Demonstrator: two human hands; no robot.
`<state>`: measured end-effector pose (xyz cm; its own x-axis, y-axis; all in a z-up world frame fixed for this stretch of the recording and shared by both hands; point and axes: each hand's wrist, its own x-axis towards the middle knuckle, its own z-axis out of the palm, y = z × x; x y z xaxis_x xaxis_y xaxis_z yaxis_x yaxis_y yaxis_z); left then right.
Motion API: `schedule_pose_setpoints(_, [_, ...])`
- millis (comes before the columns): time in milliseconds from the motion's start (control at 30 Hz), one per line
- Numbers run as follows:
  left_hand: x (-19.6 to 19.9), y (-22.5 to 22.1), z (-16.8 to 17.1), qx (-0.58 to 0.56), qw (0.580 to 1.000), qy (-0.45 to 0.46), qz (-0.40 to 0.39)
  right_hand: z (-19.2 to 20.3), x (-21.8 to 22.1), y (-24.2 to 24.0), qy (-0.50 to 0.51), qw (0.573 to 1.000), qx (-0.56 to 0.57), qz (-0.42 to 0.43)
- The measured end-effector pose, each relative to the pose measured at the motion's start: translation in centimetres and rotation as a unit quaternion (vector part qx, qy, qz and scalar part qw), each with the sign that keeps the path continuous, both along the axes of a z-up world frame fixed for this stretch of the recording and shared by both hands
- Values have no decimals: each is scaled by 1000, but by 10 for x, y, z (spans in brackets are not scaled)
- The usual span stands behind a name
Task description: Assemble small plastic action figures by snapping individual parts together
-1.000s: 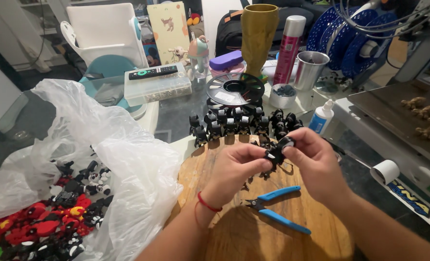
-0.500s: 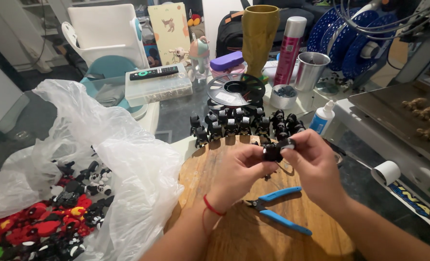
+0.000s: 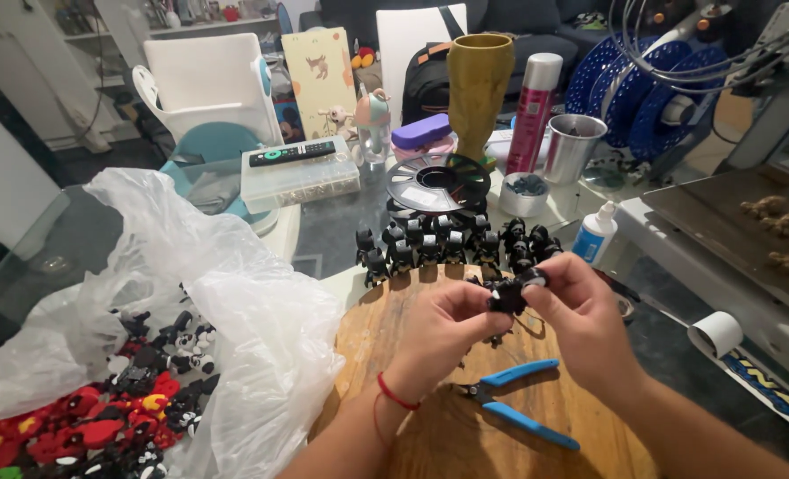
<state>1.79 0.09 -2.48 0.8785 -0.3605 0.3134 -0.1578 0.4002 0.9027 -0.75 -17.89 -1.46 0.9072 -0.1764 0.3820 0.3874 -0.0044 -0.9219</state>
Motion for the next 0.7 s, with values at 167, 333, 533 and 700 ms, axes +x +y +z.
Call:
schedule_pose_setpoints(167, [-3, 3, 6, 67, 996, -12, 61, 15, -11, 7, -153, 969, -190, -43])
schedule_pose_setpoints(333, [2, -10, -2, 29, 996, 39, 77, -7, 7, -7, -97, 995, -35, 16])
schedule_pose_setpoints(533, [2, 3, 6, 59, 994, 20, 91, 7, -2, 1, -209, 965, -156, -33])
schedule_pose_setpoints(700, [5, 1, -3, 55, 992, 4, 111, 1, -5, 7, -93, 994, -48, -9])
